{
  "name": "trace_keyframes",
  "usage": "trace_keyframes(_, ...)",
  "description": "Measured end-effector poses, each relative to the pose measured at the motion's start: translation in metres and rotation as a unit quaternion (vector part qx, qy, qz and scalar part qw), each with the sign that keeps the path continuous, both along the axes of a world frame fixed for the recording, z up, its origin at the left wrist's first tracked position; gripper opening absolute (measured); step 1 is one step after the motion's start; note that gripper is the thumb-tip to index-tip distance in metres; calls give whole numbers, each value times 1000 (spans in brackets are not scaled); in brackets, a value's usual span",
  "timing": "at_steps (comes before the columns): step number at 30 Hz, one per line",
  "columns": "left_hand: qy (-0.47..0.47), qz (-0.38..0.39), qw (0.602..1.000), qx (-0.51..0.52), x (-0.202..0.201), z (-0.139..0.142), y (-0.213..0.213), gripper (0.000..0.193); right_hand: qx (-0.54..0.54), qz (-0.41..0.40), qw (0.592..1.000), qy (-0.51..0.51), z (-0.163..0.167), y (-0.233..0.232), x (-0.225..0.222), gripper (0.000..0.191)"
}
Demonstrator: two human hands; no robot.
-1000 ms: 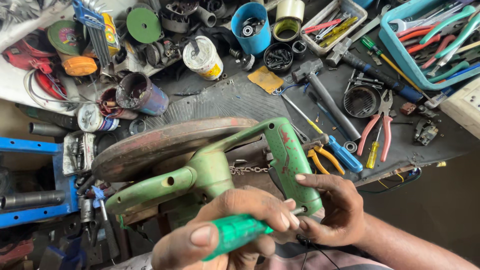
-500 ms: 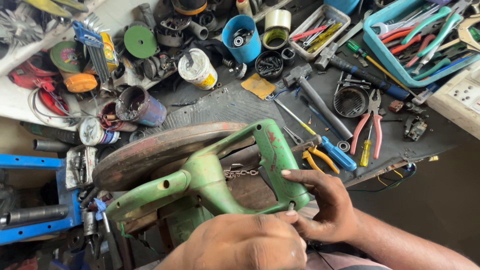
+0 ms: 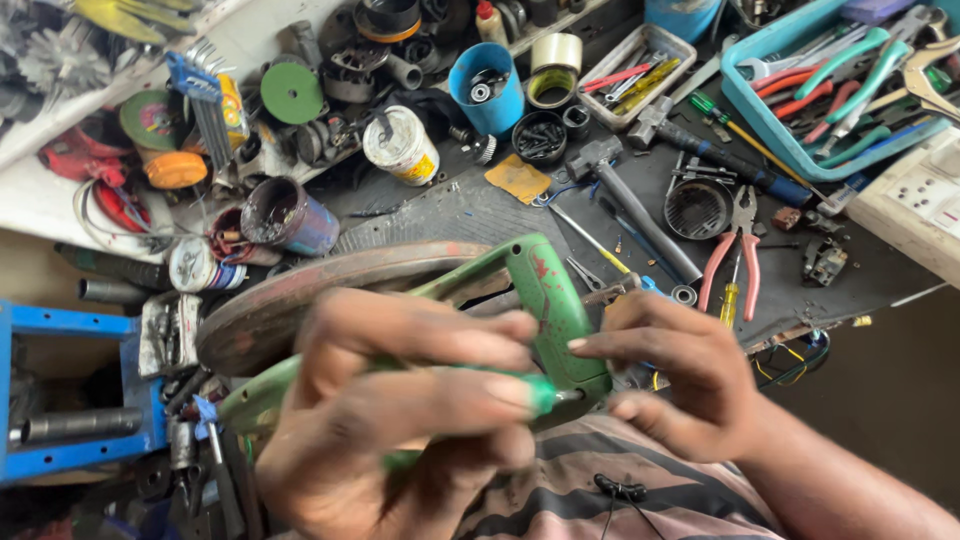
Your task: The person repairs a green angle grinder on a cluttered workbench. They hold the grinder handle, use a screwdriver to unscrew and tighten screws on the handle housing, handle small screws and fasteners by hand, and at the end handle a yellow wire near a power strip on the bench.
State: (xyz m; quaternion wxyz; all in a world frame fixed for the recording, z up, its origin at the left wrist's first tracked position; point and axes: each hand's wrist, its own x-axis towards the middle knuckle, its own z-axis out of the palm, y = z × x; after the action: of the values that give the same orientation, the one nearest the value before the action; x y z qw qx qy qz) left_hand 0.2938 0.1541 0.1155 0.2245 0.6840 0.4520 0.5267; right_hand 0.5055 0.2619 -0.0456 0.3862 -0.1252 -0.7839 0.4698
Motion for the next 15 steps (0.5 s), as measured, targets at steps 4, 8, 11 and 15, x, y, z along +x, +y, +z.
trace_keyframes(4, 60, -45, 997, 25, -1, -7, 10, 21, 27, 102, 994, 36, 53, 5, -1, 25)
trace_keyframes(8, 47, -30, 998, 31, -8, -21, 4, 22, -52, 164, 984, -56, 77, 4, -19, 23)
trace_keyframes(11, 27, -59, 998, 21, -18, -20, 0, 23, 11, 119, 993, -25, 71, 3, -28, 24)
trace_keyframes(15, -31, -171, 985, -6, -23, -14, 2, 24, -12, 49, 998, -47, 54, -3, -27, 44)
